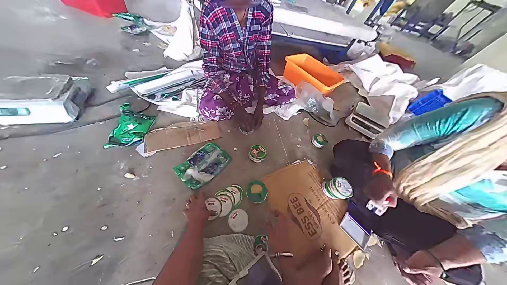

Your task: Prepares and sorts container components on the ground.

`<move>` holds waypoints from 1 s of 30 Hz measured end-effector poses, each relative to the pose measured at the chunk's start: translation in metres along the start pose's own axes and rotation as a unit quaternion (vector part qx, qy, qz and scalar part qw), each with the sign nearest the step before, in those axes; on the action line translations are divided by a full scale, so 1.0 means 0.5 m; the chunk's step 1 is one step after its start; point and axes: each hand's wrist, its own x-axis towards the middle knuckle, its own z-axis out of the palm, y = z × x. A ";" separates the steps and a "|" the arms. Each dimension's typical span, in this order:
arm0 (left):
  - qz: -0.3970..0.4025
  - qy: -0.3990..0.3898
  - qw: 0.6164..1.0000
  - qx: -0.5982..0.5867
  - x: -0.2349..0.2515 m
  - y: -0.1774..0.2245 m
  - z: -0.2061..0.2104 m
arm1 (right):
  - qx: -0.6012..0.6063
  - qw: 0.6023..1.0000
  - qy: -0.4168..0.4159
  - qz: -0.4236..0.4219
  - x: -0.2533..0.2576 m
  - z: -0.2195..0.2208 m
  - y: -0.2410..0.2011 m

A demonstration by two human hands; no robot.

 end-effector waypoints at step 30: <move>0.261 -0.214 0.926 -0.167 -0.032 0.040 0.023 | 0.354 0.922 -0.151 0.042 0.014 0.149 -0.083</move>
